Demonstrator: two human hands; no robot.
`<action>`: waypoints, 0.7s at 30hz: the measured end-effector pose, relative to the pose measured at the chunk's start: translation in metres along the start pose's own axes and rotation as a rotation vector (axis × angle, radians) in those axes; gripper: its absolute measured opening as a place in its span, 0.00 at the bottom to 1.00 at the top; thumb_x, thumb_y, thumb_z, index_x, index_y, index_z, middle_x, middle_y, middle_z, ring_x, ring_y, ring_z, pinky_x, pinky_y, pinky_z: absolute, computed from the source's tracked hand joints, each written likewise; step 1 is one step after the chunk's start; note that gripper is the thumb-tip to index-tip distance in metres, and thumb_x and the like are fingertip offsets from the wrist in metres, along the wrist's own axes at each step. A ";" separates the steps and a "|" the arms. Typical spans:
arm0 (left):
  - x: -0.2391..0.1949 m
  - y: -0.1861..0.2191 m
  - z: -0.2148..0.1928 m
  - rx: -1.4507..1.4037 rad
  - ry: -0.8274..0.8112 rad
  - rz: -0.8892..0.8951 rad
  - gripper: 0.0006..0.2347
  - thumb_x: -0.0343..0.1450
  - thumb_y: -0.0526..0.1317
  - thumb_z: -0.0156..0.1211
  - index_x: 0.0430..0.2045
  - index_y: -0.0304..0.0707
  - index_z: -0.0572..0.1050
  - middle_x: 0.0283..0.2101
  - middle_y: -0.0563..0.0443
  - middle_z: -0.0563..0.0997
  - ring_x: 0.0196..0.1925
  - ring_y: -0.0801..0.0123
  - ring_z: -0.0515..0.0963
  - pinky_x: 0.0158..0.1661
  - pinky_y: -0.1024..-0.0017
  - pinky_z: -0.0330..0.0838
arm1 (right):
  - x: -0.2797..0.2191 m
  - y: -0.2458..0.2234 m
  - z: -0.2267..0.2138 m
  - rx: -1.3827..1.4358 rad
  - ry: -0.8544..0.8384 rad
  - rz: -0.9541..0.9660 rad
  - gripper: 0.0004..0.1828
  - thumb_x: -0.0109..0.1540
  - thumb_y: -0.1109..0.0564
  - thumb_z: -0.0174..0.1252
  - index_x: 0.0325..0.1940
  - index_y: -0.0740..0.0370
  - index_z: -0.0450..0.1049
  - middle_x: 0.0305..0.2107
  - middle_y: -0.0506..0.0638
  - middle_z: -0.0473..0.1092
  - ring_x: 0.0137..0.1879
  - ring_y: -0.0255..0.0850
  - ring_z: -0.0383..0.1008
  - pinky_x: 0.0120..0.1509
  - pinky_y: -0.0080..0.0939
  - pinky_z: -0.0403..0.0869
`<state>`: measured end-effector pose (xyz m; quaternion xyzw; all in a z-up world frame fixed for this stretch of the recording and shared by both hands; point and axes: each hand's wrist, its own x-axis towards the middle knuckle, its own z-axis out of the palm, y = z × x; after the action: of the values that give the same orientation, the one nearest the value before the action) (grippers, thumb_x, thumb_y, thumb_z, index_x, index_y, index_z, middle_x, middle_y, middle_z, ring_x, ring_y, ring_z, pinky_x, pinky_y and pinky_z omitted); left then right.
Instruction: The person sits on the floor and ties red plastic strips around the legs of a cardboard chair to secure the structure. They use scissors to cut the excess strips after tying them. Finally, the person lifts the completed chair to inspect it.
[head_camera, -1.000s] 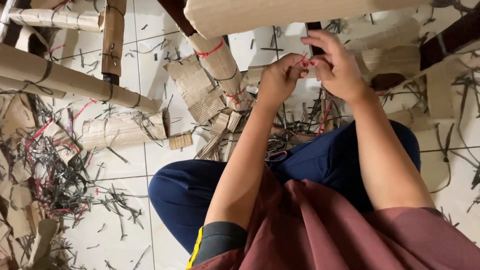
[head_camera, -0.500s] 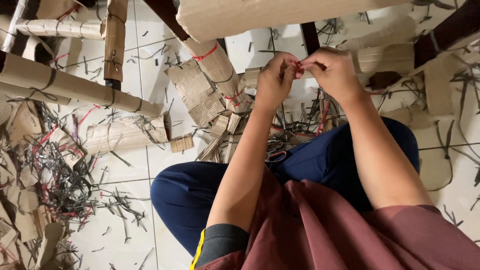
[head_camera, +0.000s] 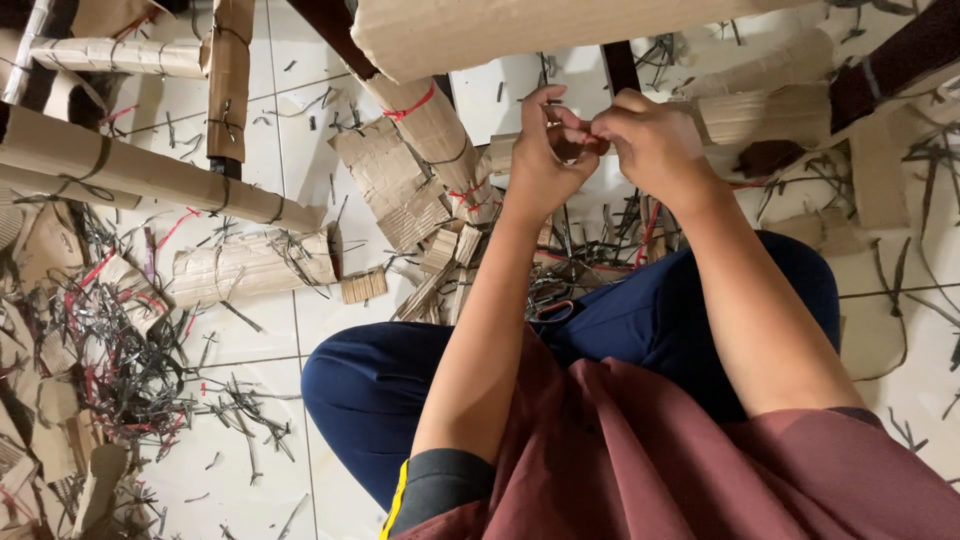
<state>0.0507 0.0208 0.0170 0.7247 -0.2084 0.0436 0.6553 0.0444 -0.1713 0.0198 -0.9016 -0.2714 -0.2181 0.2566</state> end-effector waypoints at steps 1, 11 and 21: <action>-0.001 0.002 0.003 0.000 0.002 -0.001 0.30 0.66 0.28 0.67 0.60 0.41 0.58 0.42 0.50 0.74 0.39 0.71 0.86 0.47 0.78 0.79 | 0.002 0.000 0.000 0.001 -0.002 -0.001 0.09 0.64 0.72 0.62 0.45 0.64 0.82 0.43 0.48 0.76 0.38 0.45 0.78 0.35 0.43 0.75; 0.001 -0.005 0.013 0.305 0.211 0.199 0.09 0.67 0.28 0.66 0.37 0.39 0.75 0.34 0.51 0.77 0.39 0.66 0.78 0.41 0.72 0.77 | 0.027 -0.003 -0.026 0.416 -0.371 0.538 0.08 0.68 0.65 0.56 0.49 0.60 0.79 0.44 0.50 0.78 0.49 0.44 0.76 0.52 0.46 0.72; 0.000 0.007 0.015 0.266 0.059 0.210 0.05 0.67 0.34 0.69 0.29 0.29 0.80 0.44 0.45 0.75 0.42 0.61 0.83 0.43 0.71 0.87 | 0.024 -0.001 -0.018 0.362 -0.265 0.547 0.11 0.66 0.64 0.53 0.42 0.56 0.81 0.40 0.47 0.80 0.46 0.41 0.78 0.51 0.43 0.72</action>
<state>0.0454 0.0055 0.0216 0.7776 -0.2561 0.1604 0.5514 0.0576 -0.1723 0.0469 -0.9013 -0.0852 0.0291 0.4237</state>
